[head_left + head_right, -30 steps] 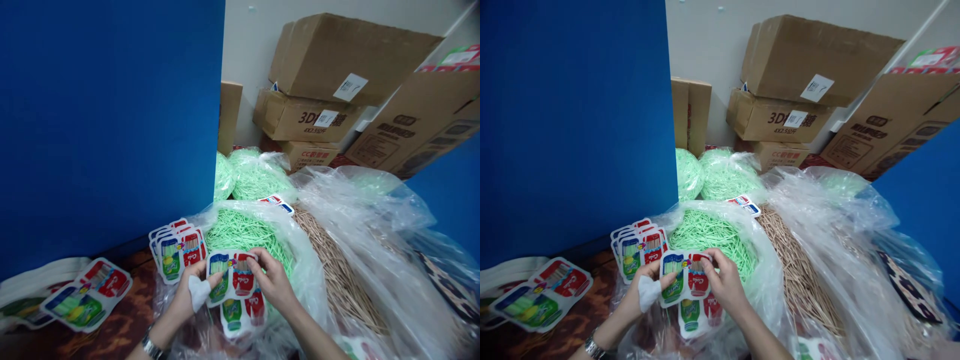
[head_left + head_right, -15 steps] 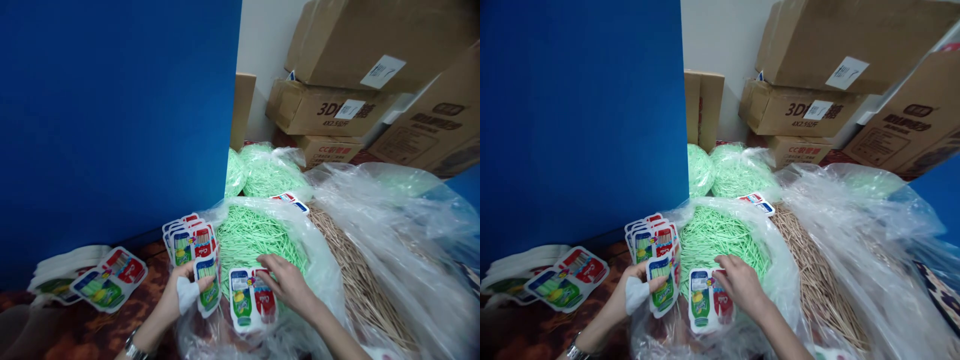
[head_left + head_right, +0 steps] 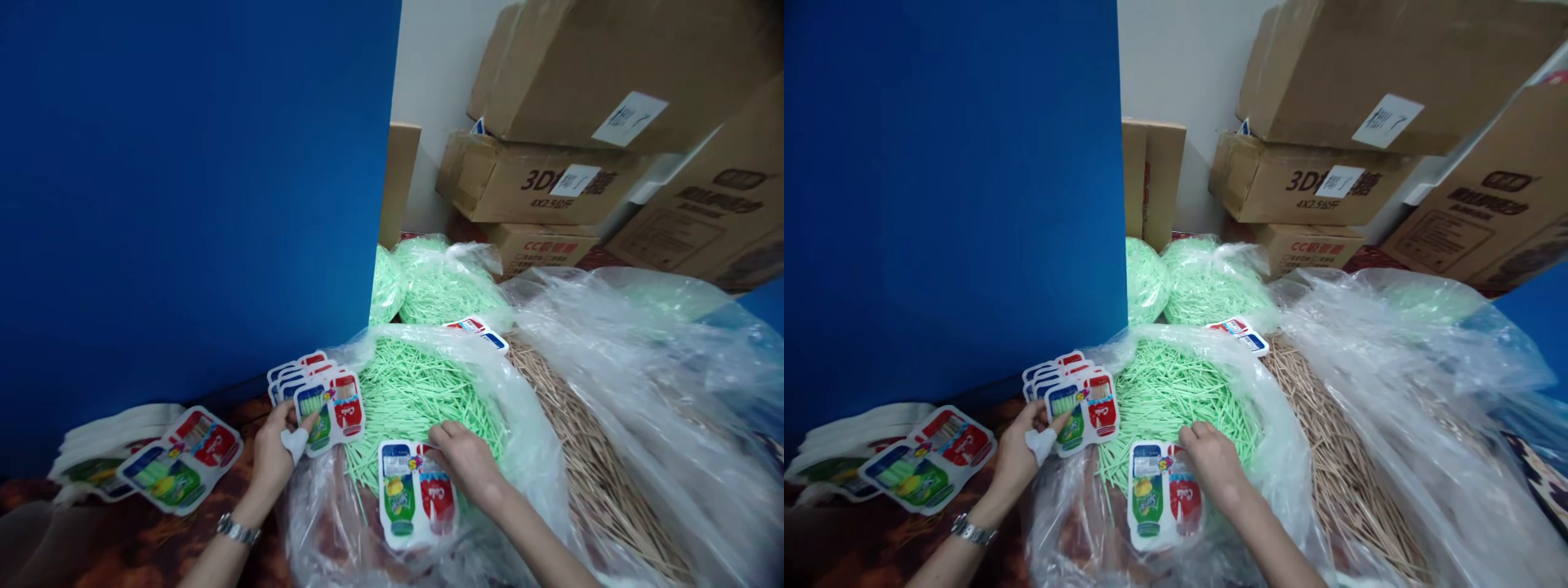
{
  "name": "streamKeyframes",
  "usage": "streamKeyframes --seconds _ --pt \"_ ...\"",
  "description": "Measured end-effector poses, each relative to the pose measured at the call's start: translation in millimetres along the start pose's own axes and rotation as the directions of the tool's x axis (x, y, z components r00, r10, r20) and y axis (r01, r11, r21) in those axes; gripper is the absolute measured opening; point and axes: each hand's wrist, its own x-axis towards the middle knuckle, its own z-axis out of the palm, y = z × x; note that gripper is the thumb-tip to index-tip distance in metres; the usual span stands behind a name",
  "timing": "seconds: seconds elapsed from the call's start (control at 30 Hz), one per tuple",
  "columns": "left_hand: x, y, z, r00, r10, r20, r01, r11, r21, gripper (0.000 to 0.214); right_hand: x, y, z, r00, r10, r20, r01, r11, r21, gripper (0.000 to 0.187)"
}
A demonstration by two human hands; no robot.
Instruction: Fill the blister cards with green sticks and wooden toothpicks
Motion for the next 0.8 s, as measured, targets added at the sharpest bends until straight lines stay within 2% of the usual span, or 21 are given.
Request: streamKeyframes --seconds 0.1,0.2,0.27,0.3,0.37,0.43,0.5,0.57,0.63,0.7,0.73,0.77,0.8 --pt "2.6 -5.2 1.7 0.998 -0.002 -0.069 0.009 0.996 0.092 0.054 0.7 2.8 1.8 0.999 -0.029 -0.035 0.029 1.000 -0.002 0.012" --pt "-5.3 7.4 3.8 0.972 0.138 -0.188 -0.096 0.971 0.219 0.063 0.8 8.8 -0.5 0.998 0.032 -0.060 -0.028 0.998 0.064 0.016" --pt "-17.8 23.2 8.2 0.953 0.227 -0.201 -0.188 0.963 0.193 0.060 -0.3 13.1 -8.0 0.993 0.103 -0.063 -0.093 0.985 0.147 0.012" --pt "-26.1 32.2 11.8 0.957 0.242 -0.158 -0.224 0.967 0.122 0.057 -1.4 14.4 -14.3 0.990 0.127 -0.064 -0.114 0.978 0.173 0.010" --pt "-44.0 50.8 21.9 0.969 0.242 0.048 -0.239 0.968 -0.071 0.055 -4.2 13.4 -32.0 0.987 0.142 -0.072 -0.121 0.964 0.239 0.016" --pt "-59.7 68.8 34.4 0.941 0.203 0.272 -0.132 0.957 -0.257 0.068 -7.7 6.2 -52.7 0.987 0.139 -0.076 -0.098 0.914 0.394 0.021" --pt "-69.1 85.3 46.1 0.892 0.177 0.416 -0.013 0.930 -0.368 0.086 -11.4 -6.3 -70.4 0.990 0.128 -0.055 -0.066 0.780 0.622 0.022" --pt "-71.2 99.2 54.2 0.850 0.169 0.499 0.082 0.893 -0.442 0.098 -14.4 -20.8 -79.2 0.996 0.092 -0.012 -0.045 0.588 0.808 0.022" --pt "-67.9 107.8 58.2 0.811 0.149 0.565 0.188 0.850 -0.493 0.097 -15.9 -32.2 -78.2 0.998 0.051 0.021 -0.038 0.366 0.930 0.025" --pt "-62.0 108.9 60.3 0.755 0.132 0.642 0.312 0.789 -0.529 0.081 -16.2 -37.1 -72.2 0.998 0.065 0.027 -0.036 0.148 0.988 0.027" --pt "-59.1 106.6 61.4 0.721 0.137 0.679 0.364 0.759 -0.540 0.069 -16.4 -37.0 -69.5 0.996 0.091 0.021 -0.030 0.090 0.995 0.027" --pt "-56.7 103.1 62.7 0.696 0.142 0.704 0.397 0.741 -0.542 0.055 -16.9 -35.7 -67.7 0.992 0.125 0.006 -0.017 0.086 0.996 0.026" --pt "-55.0 98.9 64.4 0.685 0.136 0.716 0.401 0.750 -0.526 0.042 -17.7 -33.8 -67.2 0.987 0.158 -0.015 -0.007 0.134 0.991 0.025"
